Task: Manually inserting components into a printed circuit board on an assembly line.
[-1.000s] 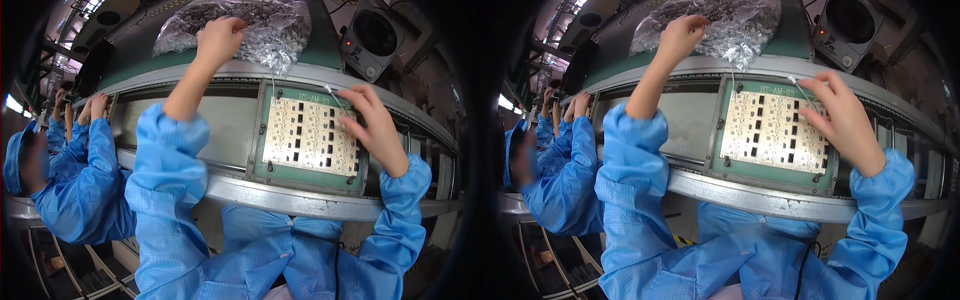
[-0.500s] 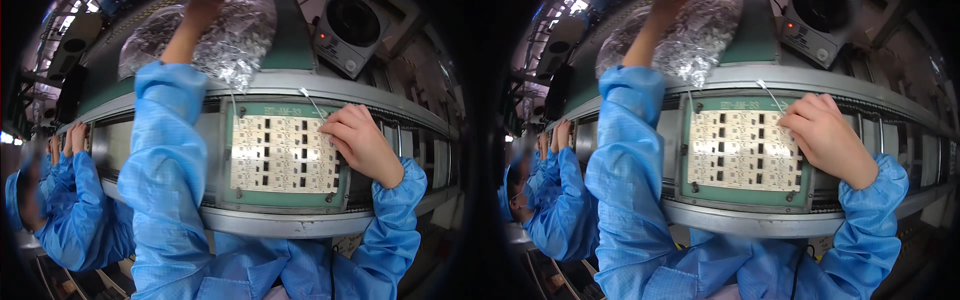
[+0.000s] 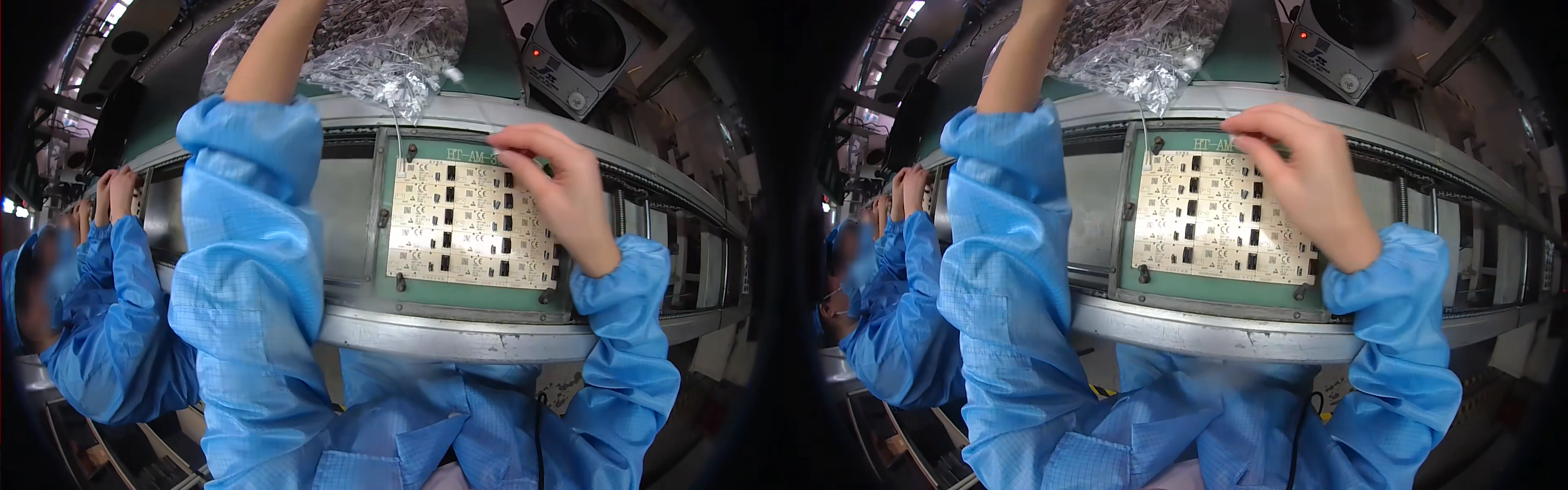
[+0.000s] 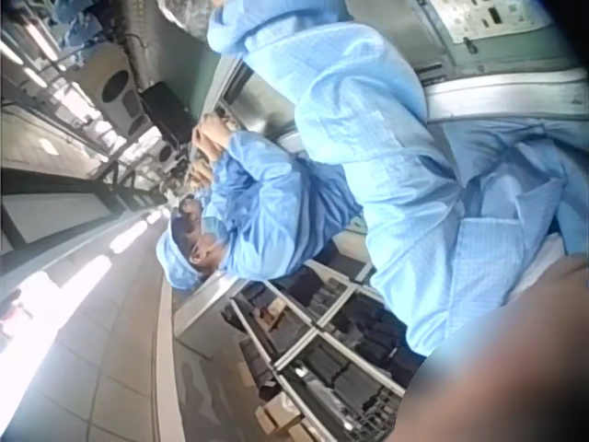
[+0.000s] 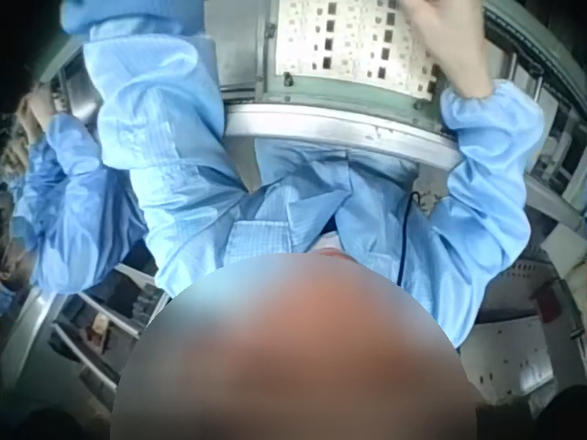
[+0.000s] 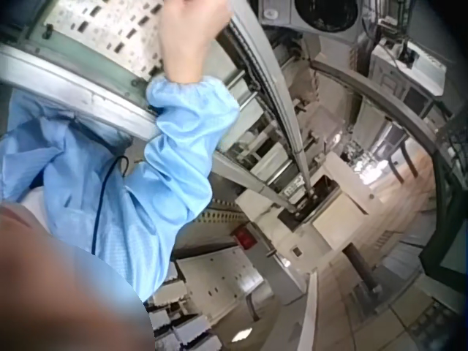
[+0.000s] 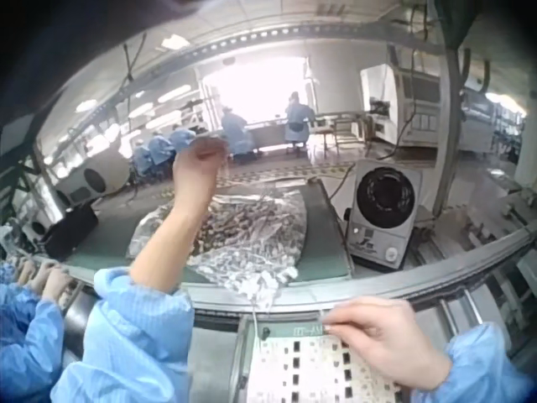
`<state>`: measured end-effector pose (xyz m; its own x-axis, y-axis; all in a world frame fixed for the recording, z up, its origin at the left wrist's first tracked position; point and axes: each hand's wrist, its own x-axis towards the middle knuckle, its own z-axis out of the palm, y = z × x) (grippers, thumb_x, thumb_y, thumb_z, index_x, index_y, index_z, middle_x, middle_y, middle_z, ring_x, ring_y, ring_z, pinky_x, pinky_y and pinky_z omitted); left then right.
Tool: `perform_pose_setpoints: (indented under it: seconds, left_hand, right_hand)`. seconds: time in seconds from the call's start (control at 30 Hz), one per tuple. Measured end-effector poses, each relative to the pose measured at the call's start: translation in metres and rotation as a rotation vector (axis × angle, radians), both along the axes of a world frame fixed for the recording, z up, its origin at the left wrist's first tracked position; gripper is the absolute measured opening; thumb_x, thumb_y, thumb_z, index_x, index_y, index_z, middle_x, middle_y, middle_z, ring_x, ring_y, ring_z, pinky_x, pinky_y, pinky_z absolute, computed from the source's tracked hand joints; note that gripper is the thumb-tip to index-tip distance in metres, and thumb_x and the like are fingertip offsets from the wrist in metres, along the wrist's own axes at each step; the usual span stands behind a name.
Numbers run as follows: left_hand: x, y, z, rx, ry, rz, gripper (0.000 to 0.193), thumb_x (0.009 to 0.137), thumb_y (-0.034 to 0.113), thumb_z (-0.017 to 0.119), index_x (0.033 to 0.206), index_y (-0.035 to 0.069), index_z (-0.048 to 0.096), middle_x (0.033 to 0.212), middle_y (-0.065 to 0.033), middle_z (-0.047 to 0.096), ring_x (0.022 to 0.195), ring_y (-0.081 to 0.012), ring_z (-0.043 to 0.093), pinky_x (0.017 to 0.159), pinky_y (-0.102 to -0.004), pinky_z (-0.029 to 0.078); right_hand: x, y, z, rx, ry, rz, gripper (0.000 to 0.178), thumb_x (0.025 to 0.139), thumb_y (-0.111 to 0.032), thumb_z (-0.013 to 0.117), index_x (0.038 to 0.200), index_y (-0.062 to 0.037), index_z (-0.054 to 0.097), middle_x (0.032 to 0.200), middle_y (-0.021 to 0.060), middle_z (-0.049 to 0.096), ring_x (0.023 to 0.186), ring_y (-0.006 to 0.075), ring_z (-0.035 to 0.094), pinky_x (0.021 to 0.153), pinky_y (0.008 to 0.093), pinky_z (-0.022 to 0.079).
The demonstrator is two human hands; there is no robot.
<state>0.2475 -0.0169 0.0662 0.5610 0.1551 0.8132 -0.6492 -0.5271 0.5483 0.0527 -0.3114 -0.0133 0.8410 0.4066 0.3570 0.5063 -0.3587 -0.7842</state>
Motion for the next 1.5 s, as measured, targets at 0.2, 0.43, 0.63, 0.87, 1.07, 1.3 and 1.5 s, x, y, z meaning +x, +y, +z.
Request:
perform_pose_setpoints:
  seconds: [0.2,0.43,0.63,0.87,1.07,1.3,1.5]
  left_hand:
    - [-0.151,-0.02,-0.052,0.568,0.02,-0.127,0.02,0.084,0.007,0.068,0.103,0.013,0.07,0.094,-0.0081,0.071,0.092,-0.0286,0.069,0.08,-0.0466,0.05]
    - [-0.241,-0.02,-0.101,0.574,0.355,-0.193,0.01,0.082,0.004,0.07,0.09,0.011,0.066,0.086,-0.0017,0.065,0.084,-0.0223,0.062,0.084,-0.037,0.039]
    - [-0.241,-0.019,-0.111,0.584,0.439,-0.148,0.009,0.082,0.007,0.07,0.089,0.012,0.067,0.084,0.0004,0.067,0.085,-0.0211,0.062,0.087,-0.0396,0.036]
    - [-0.244,-0.018,-0.107,0.69,0.389,-0.111,0.012,0.082,0.011,0.071,0.093,0.015,0.073,0.088,0.0029,0.069,0.098,-0.0208,0.059,0.088,-0.0404,0.035]
    - [-0.244,-0.024,-0.109,0.685,0.437,-0.093,0.009,0.083,0.015,0.075,0.091,0.017,0.074,0.089,0.0039,0.069,0.095,-0.0204,0.057,0.087,-0.0382,0.035]
    - [-0.247,-0.025,-0.108,0.631,0.488,-0.087,0.003,0.084,0.016,0.069,0.082,0.014,0.07,0.084,0.0,0.065,0.092,-0.0247,0.057,0.088,-0.0442,0.035]
    - [-0.247,-0.032,-0.1,0.646,0.504,-0.085,0.002,0.08,0.013,0.069,0.079,0.013,0.071,0.082,-0.0011,0.064,0.089,-0.0251,0.056,0.084,-0.0437,0.034]
  right_hand:
    - [-0.008,0.023,-0.023,-0.156,-0.075,-0.031,0.013,0.089,-0.007,0.068,0.1,-0.0015,0.072,0.092,0.0105,0.071,0.091,0.0237,0.065,0.085,0.0328,0.048]
    - [-0.009,0.029,-0.036,-0.303,-0.369,-0.09,0.007,0.083,-0.01,0.073,0.088,-0.0064,0.071,0.086,0.0014,0.061,0.093,0.0212,0.057,0.088,0.036,0.035]
    - [-0.006,0.029,-0.036,-0.334,-0.201,-0.12,0.006,0.084,-0.012,0.074,0.085,-0.0061,0.072,0.087,-0.0005,0.062,0.089,0.0181,0.057,0.087,0.0331,0.034]
    - [-0.014,0.022,-0.025,-0.478,-0.422,-0.031,0.015,0.085,-0.008,0.07,0.099,-0.0074,0.074,0.096,0.0004,0.063,0.095,0.0198,0.056,0.092,0.0359,0.034]
    - [-0.034,0.017,-0.009,-0.649,-0.486,0.05,0.032,0.083,-0.002,0.064,0.114,-0.0057,0.071,0.105,0.005,0.062,0.103,0.0234,0.055,0.094,0.0386,0.036]
    - [0.023,0.029,0.028,-0.714,-0.199,0.286,0.017,0.086,-0.01,0.059,0.093,-0.0022,0.072,0.1,0.0133,0.062,0.1,0.0306,0.057,0.09,0.0428,0.044]
    - [0.188,0.162,0.013,-0.638,-0.794,-0.017,0.023,0.095,-0.014,0.054,0.108,-0.002,0.069,0.096,0.0147,0.071,0.091,0.0308,0.07,0.08,0.0393,0.055]
